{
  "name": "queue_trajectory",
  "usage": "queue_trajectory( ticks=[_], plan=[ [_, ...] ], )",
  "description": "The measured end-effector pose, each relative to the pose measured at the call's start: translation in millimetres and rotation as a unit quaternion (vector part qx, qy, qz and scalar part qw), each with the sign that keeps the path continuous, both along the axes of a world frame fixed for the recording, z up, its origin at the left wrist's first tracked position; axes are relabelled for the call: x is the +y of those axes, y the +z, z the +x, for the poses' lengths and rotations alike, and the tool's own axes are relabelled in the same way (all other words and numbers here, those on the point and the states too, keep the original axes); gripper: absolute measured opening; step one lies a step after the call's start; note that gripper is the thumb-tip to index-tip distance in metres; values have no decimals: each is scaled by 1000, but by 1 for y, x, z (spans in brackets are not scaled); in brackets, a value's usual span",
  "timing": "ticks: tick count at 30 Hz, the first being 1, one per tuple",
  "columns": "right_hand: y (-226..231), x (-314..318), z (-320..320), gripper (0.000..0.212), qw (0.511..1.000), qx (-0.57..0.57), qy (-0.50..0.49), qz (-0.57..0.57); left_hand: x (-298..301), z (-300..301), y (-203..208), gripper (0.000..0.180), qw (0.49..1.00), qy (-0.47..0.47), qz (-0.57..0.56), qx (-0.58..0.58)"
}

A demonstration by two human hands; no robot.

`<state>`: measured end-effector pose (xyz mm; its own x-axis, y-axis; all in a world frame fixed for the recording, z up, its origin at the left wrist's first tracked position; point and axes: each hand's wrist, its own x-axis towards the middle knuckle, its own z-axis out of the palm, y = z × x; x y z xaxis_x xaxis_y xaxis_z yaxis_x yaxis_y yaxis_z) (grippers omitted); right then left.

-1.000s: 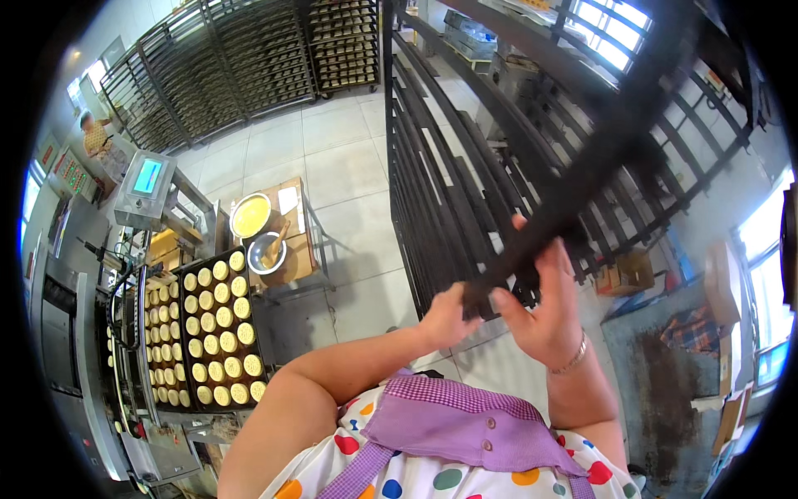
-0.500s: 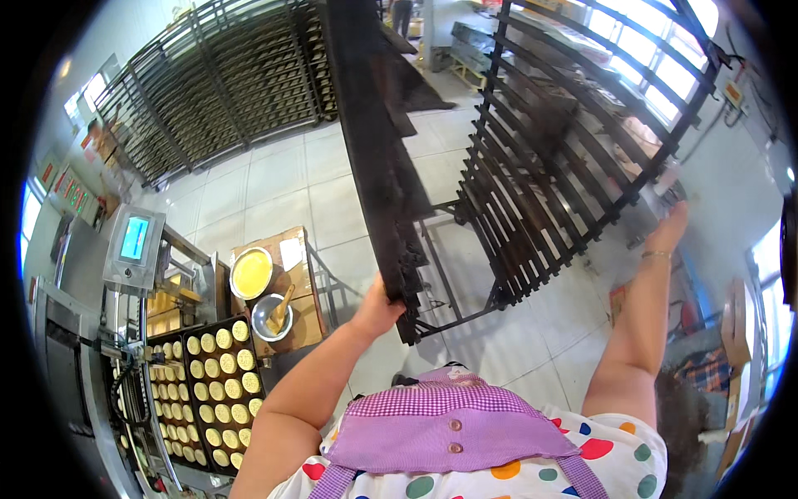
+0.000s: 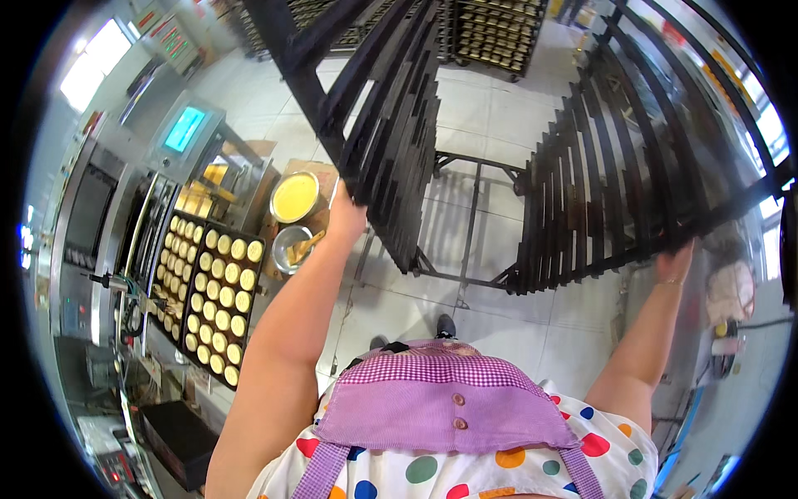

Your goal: The person brushes a liquid over circular pastries on a tray, loads the tray onto a rack, moves cardboard boxes, and continues brushing more pastries.

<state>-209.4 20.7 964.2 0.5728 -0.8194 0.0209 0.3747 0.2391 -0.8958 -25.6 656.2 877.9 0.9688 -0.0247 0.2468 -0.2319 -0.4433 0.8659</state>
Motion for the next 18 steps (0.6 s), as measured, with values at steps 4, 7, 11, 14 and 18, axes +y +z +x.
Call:
queue_trajectory(
  ticks=[4,7,11,14,18],
  plan=[
    [1,27,56,27,999,-21,27,6,21,80,-15,47,987,81,134,-21],
    [-1,52,89,28,999,-9,46,23,41,136,-35,47,994,85,38,-49],
    [-1,76,119,31,1000,-9,-3,25,60,165,-41,45,991,128,-5,28],
    [0,82,132,32,1000,-15,-22,17,63,166,-34,45,991,132,-5,12],
    [0,75,142,23,999,-37,-6,27,60,162,-28,51,992,128,21,-7]
  ],
)
